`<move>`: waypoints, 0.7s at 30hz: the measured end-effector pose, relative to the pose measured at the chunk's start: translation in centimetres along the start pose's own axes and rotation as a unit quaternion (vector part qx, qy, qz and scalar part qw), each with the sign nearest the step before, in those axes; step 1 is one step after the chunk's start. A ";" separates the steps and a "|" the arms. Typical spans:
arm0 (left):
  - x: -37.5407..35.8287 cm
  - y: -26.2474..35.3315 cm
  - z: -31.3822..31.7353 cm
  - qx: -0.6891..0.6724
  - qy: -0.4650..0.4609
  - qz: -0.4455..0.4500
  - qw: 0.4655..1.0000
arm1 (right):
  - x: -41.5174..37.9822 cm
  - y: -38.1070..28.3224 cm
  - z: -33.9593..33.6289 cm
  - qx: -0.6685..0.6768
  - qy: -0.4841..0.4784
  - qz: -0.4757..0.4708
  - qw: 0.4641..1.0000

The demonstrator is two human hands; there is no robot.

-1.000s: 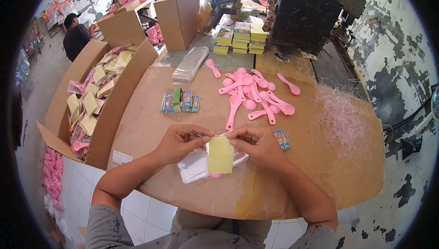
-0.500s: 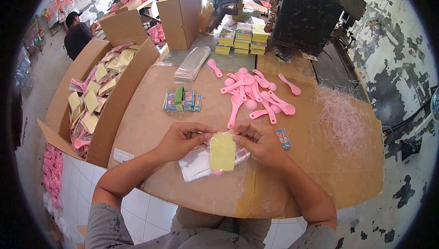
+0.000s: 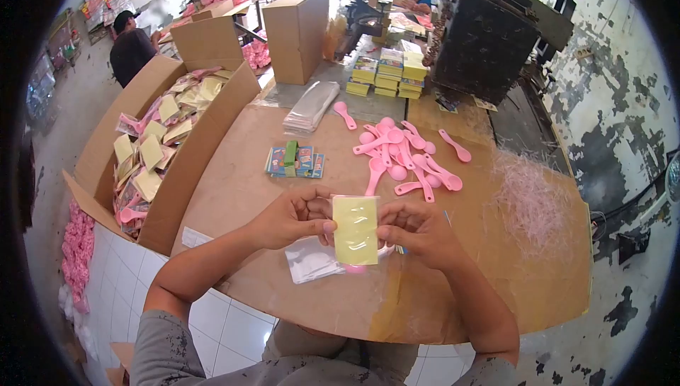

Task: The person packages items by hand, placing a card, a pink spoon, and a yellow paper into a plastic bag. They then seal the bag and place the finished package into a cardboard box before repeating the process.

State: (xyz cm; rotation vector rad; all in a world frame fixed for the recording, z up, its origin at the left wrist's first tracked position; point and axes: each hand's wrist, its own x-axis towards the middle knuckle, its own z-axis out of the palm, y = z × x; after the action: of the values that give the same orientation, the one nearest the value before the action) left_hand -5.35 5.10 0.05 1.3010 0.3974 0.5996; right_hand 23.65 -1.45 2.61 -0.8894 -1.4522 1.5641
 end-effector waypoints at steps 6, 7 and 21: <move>-0.7 3.0 -1.7 0.012 0.099 0.039 0.994 | -0.4 -1.7 0.0 -0.098 -0.018 -0.027 0.995; -1.0 3.6 -2.9 0.022 0.161 0.066 0.985 | -0.7 -2.2 -0.4 -0.173 -0.008 -0.034 0.984; 0.7 -1.2 -0.7 0.419 0.195 0.067 0.884 | -4.3 0.0 -5.9 -0.592 0.123 -0.073 0.793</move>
State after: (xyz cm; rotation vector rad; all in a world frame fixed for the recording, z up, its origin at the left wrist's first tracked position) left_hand -4.99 5.89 -1.21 2.0502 0.9803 0.8547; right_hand 30.74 -2.80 1.96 -1.5224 -2.2003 0.2145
